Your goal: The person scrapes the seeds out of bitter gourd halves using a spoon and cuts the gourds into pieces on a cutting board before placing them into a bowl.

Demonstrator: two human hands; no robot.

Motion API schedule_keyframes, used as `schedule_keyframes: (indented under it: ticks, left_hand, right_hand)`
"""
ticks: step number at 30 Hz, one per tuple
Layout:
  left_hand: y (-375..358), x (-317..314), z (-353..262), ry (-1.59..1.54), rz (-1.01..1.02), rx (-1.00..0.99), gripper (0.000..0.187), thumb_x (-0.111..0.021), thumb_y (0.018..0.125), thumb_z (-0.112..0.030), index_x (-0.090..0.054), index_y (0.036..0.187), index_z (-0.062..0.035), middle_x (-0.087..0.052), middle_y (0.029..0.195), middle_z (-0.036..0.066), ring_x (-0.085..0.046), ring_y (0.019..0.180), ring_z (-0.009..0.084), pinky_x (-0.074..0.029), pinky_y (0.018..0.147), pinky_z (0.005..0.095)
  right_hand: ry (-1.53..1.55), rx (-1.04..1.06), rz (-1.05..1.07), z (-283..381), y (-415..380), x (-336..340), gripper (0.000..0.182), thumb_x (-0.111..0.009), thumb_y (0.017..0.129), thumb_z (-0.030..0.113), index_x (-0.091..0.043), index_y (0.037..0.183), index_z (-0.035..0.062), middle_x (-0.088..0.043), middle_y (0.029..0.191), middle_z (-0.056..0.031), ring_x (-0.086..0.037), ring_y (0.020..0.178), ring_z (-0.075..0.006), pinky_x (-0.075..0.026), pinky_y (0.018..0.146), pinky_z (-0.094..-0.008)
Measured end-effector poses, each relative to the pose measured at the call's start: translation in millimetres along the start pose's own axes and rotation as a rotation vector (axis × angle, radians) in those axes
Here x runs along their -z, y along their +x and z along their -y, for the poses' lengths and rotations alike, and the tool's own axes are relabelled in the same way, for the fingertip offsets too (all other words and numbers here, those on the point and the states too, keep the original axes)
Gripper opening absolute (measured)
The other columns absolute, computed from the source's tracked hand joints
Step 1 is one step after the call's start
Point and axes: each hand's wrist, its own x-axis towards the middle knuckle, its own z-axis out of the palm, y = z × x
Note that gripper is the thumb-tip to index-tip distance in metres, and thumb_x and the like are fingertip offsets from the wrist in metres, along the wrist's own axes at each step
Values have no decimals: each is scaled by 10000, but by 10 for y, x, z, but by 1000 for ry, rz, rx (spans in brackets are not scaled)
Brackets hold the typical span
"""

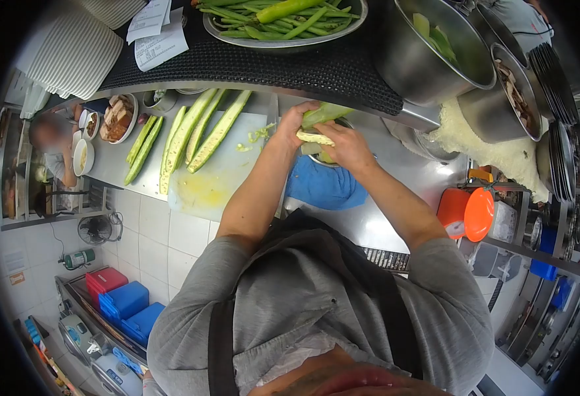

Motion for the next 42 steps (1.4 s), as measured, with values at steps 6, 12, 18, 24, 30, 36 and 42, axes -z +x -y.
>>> schedule_keyframes:
  ticks: [6, 12, 18, 24, 30, 36, 42]
  left_hand:
    - [-278, -15, -272, 191, -168, -222, 271, -573, 891, -51, -572, 1104, 117, -608, 1116, 241, -613, 1085, 373, -585, 911, 521]
    - [-671, -94, -521, 574, -186, -324, 411, -663, 838, -55, -581, 1202, 117, -626, 1172, 174, -650, 1005, 275, -609, 817, 403]
    - [-1001, -620, -582, 1004, 59, -270, 607, -714, 834, -160, -501, 1333, 111, -594, 1248, 195, -636, 1055, 260, -562, 879, 373]
    - [-595, -282, -25, 496, 104, -332, 868, -757, 840, -290, -288, 1510, 1, -458, 1426, 206, -550, 1218, 292, -443, 1045, 396]
    - [-431, -511, 960, 695, 244, -227, 555, -670, 911, -185, -419, 1378, -21, -615, 1148, 147, -638, 1031, 246, -527, 901, 387]
    - [-681, -193, 695, 554, 17, -12, 371, -606, 918, -88, -462, 1255, -35, -629, 881, 114, -623, 646, 171, -522, 524, 308]
    - [-773, -119, 493, 798, 31, -20, 539, -682, 860, -68, -426, 1332, -11, -609, 814, 90, -569, 586, 140, -436, 478, 281]
  right_hand:
    - [-29, -381, -94, -261, -399, -47, 495, -748, 815, 293, -624, 1245, 82, -676, 1023, -209, -671, 911, -375, -547, 799, -434]
    - [175, -673, -143, -65, -75, 283, 652, -765, 799, 399, -573, 1273, -5, -643, 1158, -237, -645, 1032, -375, -516, 888, -451]
    - [-268, -324, -72, -8, 341, 348, 553, -719, 841, 369, -602, 1232, -5, -650, 1160, -207, -617, 1059, -400, -499, 930, -478]
    - [-311, -112, -117, -611, 441, 703, 441, -705, 862, 398, -651, 1176, 93, -685, 1085, -144, -663, 966, -322, -527, 819, -439]
    - [34, -681, -22, -669, 341, 919, 397, -722, 853, 432, -703, 1025, 75, -685, 831, -120, -648, 657, -245, -507, 661, -387]
    - [-69, -841, 234, -925, -384, 660, 355, -631, 904, 343, -672, 1054, 24, -697, 902, -206, -677, 875, -344, -526, 785, -411]
    - [-297, -528, 204, -499, -67, 505, 303, -561, 934, 250, -642, 1130, 35, -685, 1019, -219, -661, 982, -380, -517, 849, -475]
